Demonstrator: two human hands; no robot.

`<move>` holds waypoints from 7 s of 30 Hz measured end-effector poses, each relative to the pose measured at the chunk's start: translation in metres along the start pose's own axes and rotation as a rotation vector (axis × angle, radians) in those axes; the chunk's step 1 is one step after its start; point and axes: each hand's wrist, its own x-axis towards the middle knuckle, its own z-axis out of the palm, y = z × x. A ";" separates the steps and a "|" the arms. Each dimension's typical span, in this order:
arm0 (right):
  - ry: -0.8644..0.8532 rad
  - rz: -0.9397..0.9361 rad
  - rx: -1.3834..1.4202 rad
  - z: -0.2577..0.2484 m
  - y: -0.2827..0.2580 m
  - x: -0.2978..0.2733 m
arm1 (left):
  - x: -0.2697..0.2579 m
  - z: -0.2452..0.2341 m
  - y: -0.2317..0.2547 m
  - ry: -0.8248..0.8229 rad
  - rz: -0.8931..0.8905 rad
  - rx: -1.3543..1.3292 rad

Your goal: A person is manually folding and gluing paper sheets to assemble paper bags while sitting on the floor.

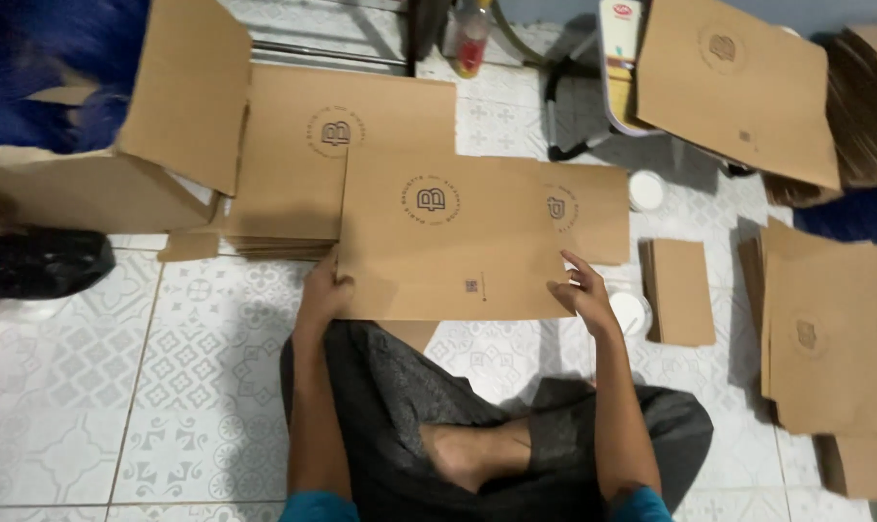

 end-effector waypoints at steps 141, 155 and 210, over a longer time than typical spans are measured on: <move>0.020 -1.018 -0.972 0.071 -0.042 -0.041 | -0.035 0.149 0.127 0.095 1.143 0.709; -0.064 -0.903 -0.997 -0.076 -0.036 -0.100 | -0.029 0.008 0.088 0.190 0.935 1.127; -0.010 -0.577 -0.386 -0.016 -0.245 -0.112 | -0.087 0.106 0.162 0.512 1.067 0.252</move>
